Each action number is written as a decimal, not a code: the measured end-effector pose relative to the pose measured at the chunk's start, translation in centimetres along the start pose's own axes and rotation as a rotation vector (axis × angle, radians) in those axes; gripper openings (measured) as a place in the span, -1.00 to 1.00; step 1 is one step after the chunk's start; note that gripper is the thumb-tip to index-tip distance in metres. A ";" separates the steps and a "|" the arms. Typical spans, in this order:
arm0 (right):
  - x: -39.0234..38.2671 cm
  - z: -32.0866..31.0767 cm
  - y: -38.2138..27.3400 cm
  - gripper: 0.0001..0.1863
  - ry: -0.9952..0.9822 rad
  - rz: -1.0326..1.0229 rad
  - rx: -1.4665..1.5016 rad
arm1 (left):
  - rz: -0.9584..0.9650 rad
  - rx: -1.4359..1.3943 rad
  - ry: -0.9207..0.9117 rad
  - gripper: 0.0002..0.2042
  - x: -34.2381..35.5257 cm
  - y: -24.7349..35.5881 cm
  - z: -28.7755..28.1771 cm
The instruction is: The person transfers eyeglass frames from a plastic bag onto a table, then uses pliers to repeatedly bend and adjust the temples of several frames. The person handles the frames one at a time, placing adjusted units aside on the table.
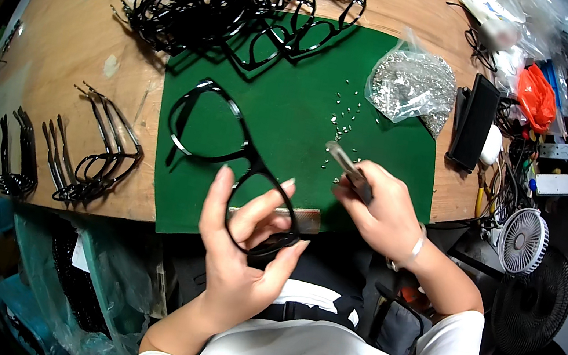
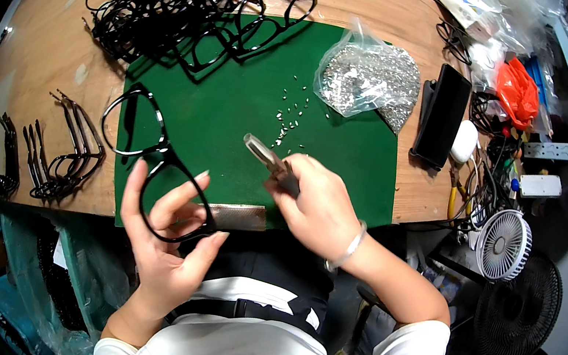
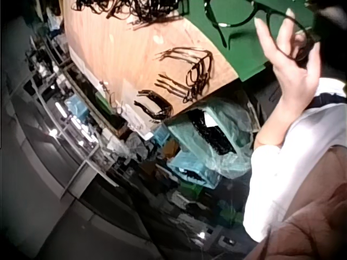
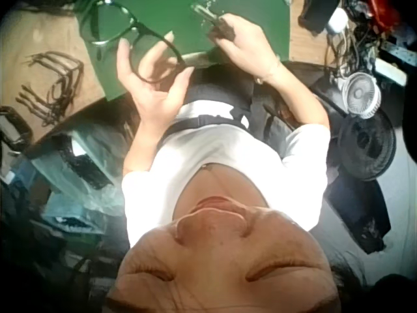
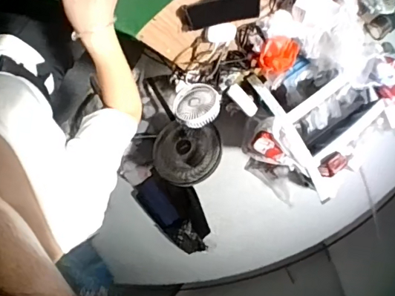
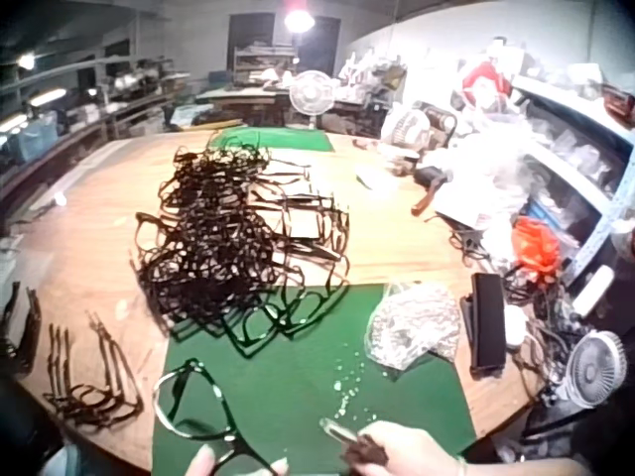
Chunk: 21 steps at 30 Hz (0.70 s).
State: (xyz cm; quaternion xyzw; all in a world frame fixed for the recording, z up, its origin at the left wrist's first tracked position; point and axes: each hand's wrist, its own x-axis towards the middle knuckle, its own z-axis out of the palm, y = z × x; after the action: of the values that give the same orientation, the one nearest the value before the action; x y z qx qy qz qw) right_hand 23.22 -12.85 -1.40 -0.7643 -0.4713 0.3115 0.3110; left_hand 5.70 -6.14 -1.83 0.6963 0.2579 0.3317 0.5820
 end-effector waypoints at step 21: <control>-0.9 -1.5 -5.0 -0.84 -0.509 0.164 0.807 | -0.172 -0.370 -0.165 -0.20 0.8 1.6 -0.3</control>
State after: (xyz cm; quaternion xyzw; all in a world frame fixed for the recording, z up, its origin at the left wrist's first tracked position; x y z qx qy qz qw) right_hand 21.40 -12.18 3.50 -0.5167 -0.3120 0.6701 0.4320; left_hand 5.94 -5.68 -0.16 0.5778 0.2026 0.2644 0.7451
